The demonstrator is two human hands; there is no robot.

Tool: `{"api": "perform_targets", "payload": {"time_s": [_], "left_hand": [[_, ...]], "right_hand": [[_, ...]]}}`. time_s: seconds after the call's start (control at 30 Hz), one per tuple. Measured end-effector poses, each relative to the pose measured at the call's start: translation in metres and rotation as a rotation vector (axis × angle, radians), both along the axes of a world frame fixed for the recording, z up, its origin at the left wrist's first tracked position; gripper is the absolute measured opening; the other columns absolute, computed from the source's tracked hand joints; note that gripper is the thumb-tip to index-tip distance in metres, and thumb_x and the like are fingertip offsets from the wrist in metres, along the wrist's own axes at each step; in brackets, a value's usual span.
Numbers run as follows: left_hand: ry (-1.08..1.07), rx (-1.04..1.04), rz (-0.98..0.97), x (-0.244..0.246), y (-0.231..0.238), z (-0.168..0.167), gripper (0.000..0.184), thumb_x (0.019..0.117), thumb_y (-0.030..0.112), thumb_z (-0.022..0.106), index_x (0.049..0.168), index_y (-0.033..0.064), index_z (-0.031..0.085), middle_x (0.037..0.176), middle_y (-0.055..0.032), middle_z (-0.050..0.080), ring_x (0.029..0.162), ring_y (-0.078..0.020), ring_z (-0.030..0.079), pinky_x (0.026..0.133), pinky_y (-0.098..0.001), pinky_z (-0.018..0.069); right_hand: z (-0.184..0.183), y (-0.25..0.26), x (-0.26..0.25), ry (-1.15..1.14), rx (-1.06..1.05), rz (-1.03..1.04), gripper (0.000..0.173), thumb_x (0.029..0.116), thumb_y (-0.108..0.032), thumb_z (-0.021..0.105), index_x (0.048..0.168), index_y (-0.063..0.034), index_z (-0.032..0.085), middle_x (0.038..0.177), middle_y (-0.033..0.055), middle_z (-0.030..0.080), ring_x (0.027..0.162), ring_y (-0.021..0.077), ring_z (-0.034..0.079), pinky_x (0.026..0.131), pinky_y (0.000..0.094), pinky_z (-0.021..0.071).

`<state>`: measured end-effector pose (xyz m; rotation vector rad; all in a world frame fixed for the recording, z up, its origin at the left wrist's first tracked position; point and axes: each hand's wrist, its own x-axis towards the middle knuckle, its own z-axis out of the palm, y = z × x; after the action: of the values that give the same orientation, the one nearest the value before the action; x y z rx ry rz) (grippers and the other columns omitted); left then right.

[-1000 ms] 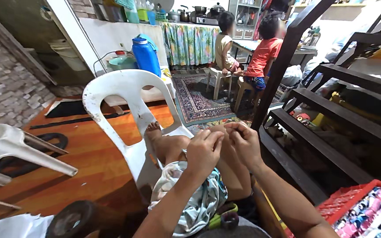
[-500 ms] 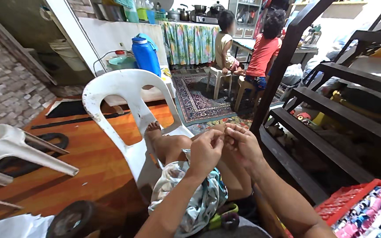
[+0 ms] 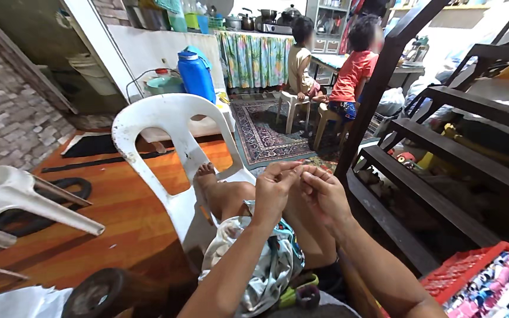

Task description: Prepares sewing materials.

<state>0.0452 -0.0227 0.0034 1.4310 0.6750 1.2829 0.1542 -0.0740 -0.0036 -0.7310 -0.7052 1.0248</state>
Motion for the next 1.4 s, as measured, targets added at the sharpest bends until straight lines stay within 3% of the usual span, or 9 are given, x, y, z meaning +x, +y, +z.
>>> {"api": "perform_targets", "payload": {"time_s": [0.13, 0.33, 0.4, 0.47, 0.6, 0.83, 0.97, 1.2, 1.4], "left_hand": [[0.008, 0.020, 0.013, 0.001, -0.001, 0.002, 0.007, 0.0908, 0.000, 0.072, 0.095, 0.0046, 0.075, 0.095, 0.0001, 0.068, 0.078, -0.0041, 0.060, 0.072, -0.0190, 0.0509], [0.045, -0.051, -0.067, 0.002, -0.002, 0.002, 0.005, 0.0959, 0.001, 0.067, 0.100, 0.0007, 0.070, 0.089, -0.0010, 0.067, 0.076, -0.0035, 0.061, 0.073, -0.0195, 0.0522], [0.054, -0.120, -0.107, -0.002, -0.003, 0.008, 0.004, 0.0971, 0.002, 0.066, 0.099, 0.0009, 0.069, 0.084, 0.0000, 0.067, 0.074, -0.0033, 0.061, 0.072, -0.0195, 0.0522], [0.093, -0.125, -0.128, -0.007, -0.002, 0.012, 0.004, 0.0976, 0.003, 0.065, 0.098, 0.0018, 0.069, 0.084, 0.0008, 0.066, 0.076, -0.0033, 0.061, 0.073, -0.0196, 0.0516], [0.260, -0.050, -0.168, -0.013, 0.001, 0.014, 0.003, 0.0969, 0.004, 0.067, 0.097, 0.0022, 0.069, 0.089, -0.0012, 0.066, 0.080, -0.0042, 0.061, 0.076, -0.0215, 0.0513], [0.459, -0.013, -0.308, -0.017, 0.002, 0.023, 0.003, 0.0962, 0.006, 0.068, 0.095, 0.0034, 0.070, 0.085, 0.0021, 0.065, 0.078, -0.0007, 0.060, 0.075, -0.0190, 0.0501], [0.443, -0.032, -0.352, -0.017, 0.000, 0.023, 0.002, 0.0958, 0.006, 0.069, 0.094, 0.0039, 0.070, 0.084, 0.0029, 0.065, 0.078, -0.0001, 0.060, 0.076, -0.0182, 0.0507], [0.477, -0.031, -0.404, -0.019, 0.002, 0.012, 0.003, 0.0959, 0.006, 0.068, 0.095, 0.0045, 0.070, 0.085, 0.0046, 0.065, 0.079, 0.0009, 0.060, 0.076, -0.0172, 0.0500], [0.441, -0.094, -0.395, -0.017, 0.001, 0.016, 0.003, 0.0955, 0.005, 0.069, 0.097, 0.0031, 0.070, 0.089, 0.0021, 0.067, 0.083, -0.0008, 0.062, 0.080, -0.0187, 0.0514]], "right_hand": [[-0.001, 0.000, 0.000, 0.008, -0.031, -0.017, 0.022, 0.1000, 0.005, 0.049, 0.092, 0.0009, 0.068, 0.065, -0.0004, 0.060, 0.053, 0.0025, 0.052, 0.051, 0.0167, 0.0458], [-0.002, 0.002, 0.003, 0.080, -0.074, -0.005, 0.016, 0.0999, 0.007, 0.050, 0.095, -0.0013, 0.062, 0.072, 0.0030, 0.063, 0.054, 0.0045, 0.055, 0.051, 0.0171, 0.0480], [-0.001, 0.000, 0.005, -0.064, -0.065, -0.048, 0.014, 0.0988, 0.006, 0.053, 0.094, -0.0006, 0.064, 0.074, 0.0027, 0.067, 0.062, 0.0059, 0.063, 0.063, 0.0202, 0.0550], [0.000, -0.004, 0.009, -0.334, -0.025, -0.153, 0.012, 0.0960, 0.003, 0.058, 0.095, -0.0012, 0.069, 0.082, 0.0000, 0.070, 0.075, 0.0050, 0.066, 0.074, 0.0229, 0.0562], [0.005, -0.008, 0.027, -0.736, 0.060, -0.325, 0.012, 0.0943, -0.006, 0.062, 0.096, -0.0043, 0.073, 0.091, -0.0016, 0.068, 0.081, 0.0022, 0.064, 0.074, 0.0207, 0.0548], [0.015, -0.018, 0.047, -1.030, 0.108, -0.141, 0.010, 0.0944, -0.008, 0.065, 0.094, -0.0032, 0.073, 0.086, -0.0037, 0.070, 0.074, -0.0039, 0.062, 0.070, 0.0152, 0.0533], [0.014, -0.023, 0.050, -1.163, 0.135, -0.103, 0.016, 0.0999, -0.012, 0.055, 0.098, -0.0003, 0.066, 0.089, -0.0004, 0.065, 0.078, -0.0028, 0.059, 0.073, 0.0155, 0.0505], [0.008, -0.020, 0.049, -1.029, 0.099, -0.216, 0.017, 0.1021, -0.010, 0.049, 0.099, -0.0025, 0.064, 0.084, -0.0037, 0.062, 0.074, -0.0024, 0.058, 0.071, 0.0164, 0.0509], [-0.003, -0.012, 0.043, -0.556, 0.058, 0.004, 0.017, 0.0999, -0.006, 0.052, 0.102, -0.0039, 0.069, 0.086, -0.0016, 0.069, 0.078, 0.0062, 0.065, 0.076, 0.0257, 0.0562]]}}
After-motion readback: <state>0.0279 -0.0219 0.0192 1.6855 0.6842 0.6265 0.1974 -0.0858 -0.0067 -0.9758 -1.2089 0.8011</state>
